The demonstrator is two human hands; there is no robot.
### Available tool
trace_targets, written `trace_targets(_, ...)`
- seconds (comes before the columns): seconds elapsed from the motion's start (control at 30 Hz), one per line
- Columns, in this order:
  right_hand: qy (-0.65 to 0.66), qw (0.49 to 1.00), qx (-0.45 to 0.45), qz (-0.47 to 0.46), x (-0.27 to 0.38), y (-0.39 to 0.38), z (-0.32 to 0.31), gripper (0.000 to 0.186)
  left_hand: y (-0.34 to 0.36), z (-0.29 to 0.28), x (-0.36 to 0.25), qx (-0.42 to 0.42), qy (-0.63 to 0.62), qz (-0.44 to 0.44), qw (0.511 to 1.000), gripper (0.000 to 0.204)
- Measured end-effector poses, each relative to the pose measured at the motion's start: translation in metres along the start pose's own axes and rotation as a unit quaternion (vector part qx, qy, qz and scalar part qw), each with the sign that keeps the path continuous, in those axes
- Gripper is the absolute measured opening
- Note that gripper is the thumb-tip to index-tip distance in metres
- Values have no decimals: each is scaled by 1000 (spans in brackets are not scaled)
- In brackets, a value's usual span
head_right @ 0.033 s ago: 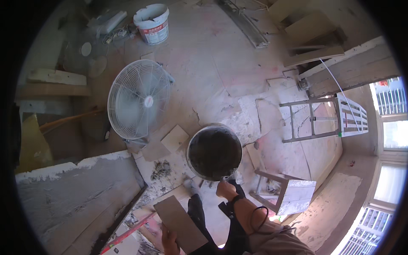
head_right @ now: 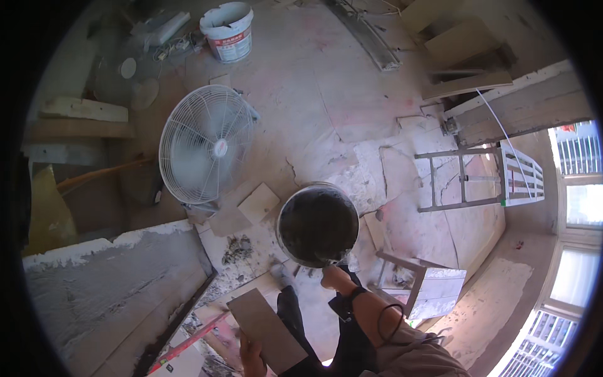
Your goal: Measuring, cutting, and applying mortar to a tile to fit a specific space on a wall near a window.
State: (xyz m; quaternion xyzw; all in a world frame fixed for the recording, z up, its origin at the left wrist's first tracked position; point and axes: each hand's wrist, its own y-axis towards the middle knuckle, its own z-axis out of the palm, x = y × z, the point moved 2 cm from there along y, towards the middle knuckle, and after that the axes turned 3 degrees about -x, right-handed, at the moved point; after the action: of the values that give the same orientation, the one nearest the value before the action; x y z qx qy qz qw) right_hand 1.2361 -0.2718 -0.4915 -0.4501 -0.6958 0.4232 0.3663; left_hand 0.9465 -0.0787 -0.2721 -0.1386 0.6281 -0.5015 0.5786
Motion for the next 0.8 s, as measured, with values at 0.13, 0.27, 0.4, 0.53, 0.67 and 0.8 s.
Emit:
trace_targets(0.13,16,994,-75,-73,11,-40,-84,44,6,4,21,-76,7,-23,997,68)
trace_targets(0.27,-189,971,-87,-117,55,-34,-160,40,12,20,41,-91,0,-24,996,68)
trace_targets(0.4,-254,956,-32,-140,72,29,-173,32,28,27,64,-119,-2,-38,992,68)
trace_targets(0.53,-300,930,23,-212,69,75,-126,21,36,28,77,-132,-4,-47,990,69)
trace_targets(0.67,-288,923,93,-239,49,64,-138,25,56,29,79,-154,-9,-27,988,69)
trace_targets(0.8,-249,927,122,-254,37,37,-171,32,79,53,45,-100,19,8,995,64)
